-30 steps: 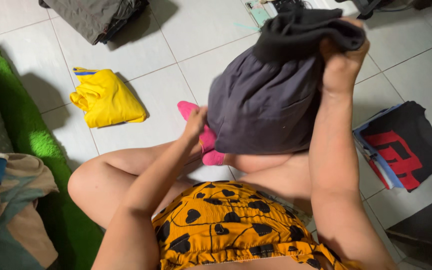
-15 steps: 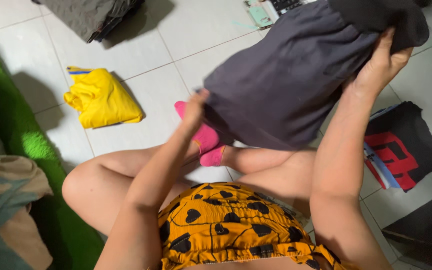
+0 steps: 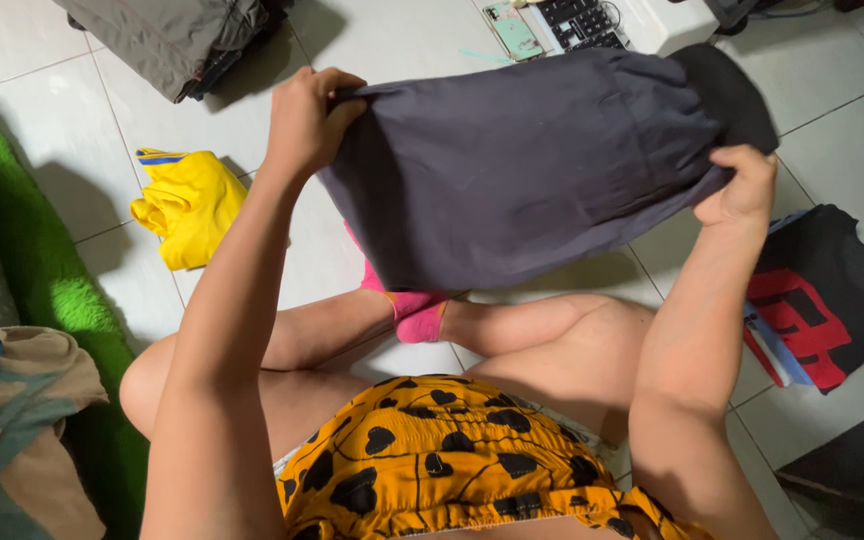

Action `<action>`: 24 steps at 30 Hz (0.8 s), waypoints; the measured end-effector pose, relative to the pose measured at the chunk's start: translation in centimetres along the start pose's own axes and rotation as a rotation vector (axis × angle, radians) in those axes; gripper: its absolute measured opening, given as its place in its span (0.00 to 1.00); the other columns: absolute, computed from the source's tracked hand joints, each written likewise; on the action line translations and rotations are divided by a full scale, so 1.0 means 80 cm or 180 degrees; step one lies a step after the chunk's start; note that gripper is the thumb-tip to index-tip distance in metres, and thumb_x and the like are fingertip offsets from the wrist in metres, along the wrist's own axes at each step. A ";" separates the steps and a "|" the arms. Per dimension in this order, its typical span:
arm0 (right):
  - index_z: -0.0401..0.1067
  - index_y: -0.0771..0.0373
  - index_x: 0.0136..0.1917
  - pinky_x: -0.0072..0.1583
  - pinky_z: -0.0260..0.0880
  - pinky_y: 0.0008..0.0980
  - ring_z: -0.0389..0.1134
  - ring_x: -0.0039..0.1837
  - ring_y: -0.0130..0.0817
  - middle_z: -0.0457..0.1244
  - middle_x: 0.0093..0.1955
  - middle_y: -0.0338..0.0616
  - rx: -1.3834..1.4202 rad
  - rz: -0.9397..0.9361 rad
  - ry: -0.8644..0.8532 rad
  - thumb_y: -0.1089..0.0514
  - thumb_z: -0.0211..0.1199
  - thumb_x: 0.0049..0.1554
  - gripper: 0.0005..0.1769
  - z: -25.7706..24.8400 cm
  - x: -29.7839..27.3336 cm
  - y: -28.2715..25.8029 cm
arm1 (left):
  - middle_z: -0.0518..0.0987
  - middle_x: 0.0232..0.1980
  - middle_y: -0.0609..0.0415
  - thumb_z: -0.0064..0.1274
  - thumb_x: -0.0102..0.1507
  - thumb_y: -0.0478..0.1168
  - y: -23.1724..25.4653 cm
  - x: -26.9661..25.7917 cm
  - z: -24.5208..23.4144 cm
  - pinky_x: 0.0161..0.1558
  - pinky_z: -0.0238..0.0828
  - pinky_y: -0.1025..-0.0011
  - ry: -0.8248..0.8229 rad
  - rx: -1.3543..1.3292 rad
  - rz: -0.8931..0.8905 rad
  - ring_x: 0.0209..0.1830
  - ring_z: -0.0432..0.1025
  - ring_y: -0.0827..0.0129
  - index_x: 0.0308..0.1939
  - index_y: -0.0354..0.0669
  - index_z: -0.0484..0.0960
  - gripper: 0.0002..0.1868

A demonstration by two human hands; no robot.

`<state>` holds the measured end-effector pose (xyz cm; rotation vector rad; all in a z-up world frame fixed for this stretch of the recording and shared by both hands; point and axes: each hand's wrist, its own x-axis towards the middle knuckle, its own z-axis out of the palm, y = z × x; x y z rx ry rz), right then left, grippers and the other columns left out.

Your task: The person folds a black t-shirt, a pair of grey shorts, and a yellow sports jersey by hand while sitting on the floor.

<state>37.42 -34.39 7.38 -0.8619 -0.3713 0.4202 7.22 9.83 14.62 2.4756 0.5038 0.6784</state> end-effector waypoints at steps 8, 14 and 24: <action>0.72 0.73 0.58 0.59 0.69 0.42 0.70 0.54 0.49 0.66 0.54 0.53 -0.3912 -0.0955 0.0002 0.74 0.68 0.49 0.22 -0.024 0.052 -0.013 | 0.73 0.49 0.38 0.64 0.58 0.33 -0.009 0.137 0.084 0.49 0.71 0.57 0.1403 -0.0108 0.0205 0.47 0.73 0.45 0.45 0.46 0.84 0.12; 0.69 0.70 0.57 0.70 0.62 0.51 0.61 0.66 0.55 0.63 0.62 0.54 -0.4800 -0.3232 0.0644 0.68 0.64 0.60 0.12 -0.063 0.079 0.014 | 0.72 0.54 0.41 0.55 0.66 0.25 0.027 0.114 0.121 0.49 0.73 0.57 0.1987 -0.0300 0.1014 0.50 0.74 0.46 0.52 0.39 0.77 0.11; 0.83 0.50 0.52 0.56 0.74 0.39 0.74 0.53 0.38 0.71 0.49 0.39 -0.5098 0.0641 0.1411 0.69 0.58 0.52 0.20 -0.325 -0.051 0.226 | 0.70 0.65 0.45 0.61 0.58 0.42 -0.092 -0.143 0.321 0.56 0.72 0.54 -0.1721 0.0582 -0.1075 0.58 0.72 0.45 0.58 0.54 0.78 0.23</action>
